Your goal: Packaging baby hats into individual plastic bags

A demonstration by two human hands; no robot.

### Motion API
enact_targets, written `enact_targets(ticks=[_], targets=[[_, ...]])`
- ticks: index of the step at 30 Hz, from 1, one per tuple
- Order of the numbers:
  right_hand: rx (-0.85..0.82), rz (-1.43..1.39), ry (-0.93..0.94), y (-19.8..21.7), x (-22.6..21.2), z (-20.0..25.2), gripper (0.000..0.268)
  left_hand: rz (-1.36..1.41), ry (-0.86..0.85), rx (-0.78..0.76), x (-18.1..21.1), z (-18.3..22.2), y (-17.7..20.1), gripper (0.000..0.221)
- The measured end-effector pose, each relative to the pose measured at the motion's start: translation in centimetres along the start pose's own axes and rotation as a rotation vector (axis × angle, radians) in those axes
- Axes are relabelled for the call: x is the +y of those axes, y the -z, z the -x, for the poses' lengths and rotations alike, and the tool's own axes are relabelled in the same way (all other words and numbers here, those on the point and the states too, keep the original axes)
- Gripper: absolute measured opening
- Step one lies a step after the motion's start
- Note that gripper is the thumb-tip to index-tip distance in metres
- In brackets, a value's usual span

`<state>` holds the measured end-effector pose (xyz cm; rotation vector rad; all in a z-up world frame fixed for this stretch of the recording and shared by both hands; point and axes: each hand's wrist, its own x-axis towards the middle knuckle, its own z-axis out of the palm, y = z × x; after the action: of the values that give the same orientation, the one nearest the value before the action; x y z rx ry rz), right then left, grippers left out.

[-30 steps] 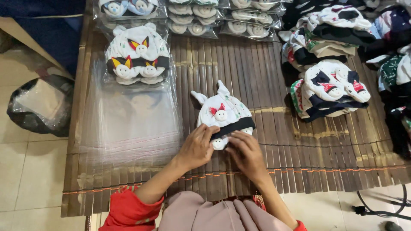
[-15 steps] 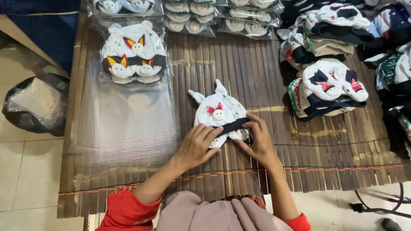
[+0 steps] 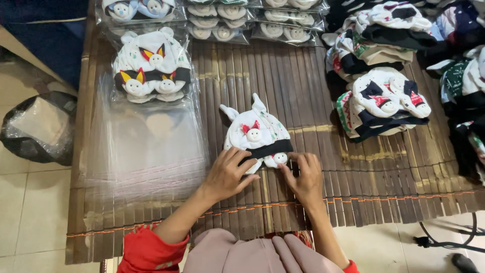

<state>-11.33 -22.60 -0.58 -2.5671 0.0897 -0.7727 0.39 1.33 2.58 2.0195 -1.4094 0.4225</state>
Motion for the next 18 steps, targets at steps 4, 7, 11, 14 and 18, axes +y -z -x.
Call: enact_targets(ticks=[4, 7, 11, 14, 18], targets=[[-0.001, -0.029, -0.050, 0.0, -1.4, -0.6, 0.042, -0.020, -0.001, 0.005, 0.2, 0.0, -0.4, 0.030], [-0.016, -0.022, -0.044, -0.1, -1.8, -1.0, 0.043, -0.041, -0.010, 0.002, 0.0, 0.2, -0.7, 0.029], [-0.008, -0.049, -0.094, -0.3, -2.2, -1.1, 0.038, -0.044, -0.018, 0.020, 0.1, 0.1, -0.8, 0.027], [-0.011, -0.021, -0.128, -0.2, -2.8, -1.2, 0.038, -0.053, -0.022, 0.025, 0.0, 0.1, -0.7, 0.026], [-0.014, 0.006, -0.166, 0.2, -3.5, -1.3, 0.037, -0.050, -0.022, 0.023, 0.0, 0.2, -0.8, 0.027]])
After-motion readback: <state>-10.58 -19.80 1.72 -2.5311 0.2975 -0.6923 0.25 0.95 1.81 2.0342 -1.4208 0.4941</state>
